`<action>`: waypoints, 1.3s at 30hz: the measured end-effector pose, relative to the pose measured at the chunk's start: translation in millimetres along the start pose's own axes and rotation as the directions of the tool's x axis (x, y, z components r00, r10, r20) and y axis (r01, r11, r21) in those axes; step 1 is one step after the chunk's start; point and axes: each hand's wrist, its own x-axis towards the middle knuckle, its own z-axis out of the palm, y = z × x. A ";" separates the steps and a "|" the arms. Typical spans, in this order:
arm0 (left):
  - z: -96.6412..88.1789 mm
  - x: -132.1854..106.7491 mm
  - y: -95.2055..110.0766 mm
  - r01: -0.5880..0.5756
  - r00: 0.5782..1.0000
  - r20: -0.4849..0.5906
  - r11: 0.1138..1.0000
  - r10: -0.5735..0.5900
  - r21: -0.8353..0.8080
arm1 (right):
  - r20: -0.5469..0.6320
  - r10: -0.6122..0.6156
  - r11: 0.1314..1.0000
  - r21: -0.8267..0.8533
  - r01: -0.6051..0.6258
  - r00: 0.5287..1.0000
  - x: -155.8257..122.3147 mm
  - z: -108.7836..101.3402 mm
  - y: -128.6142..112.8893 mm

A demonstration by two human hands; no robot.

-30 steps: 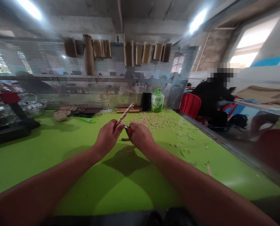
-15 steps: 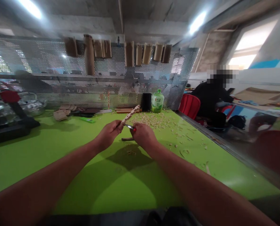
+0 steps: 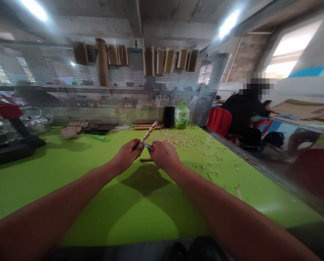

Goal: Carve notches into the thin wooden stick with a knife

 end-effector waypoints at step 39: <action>-32.7 -10.9 19.5 -0.340 0.897 -0.402 0.869 0.185 -0.360 | -0.249 0.322 0.928 0.276 -0.252 0.913 34.7 -16.9 83.5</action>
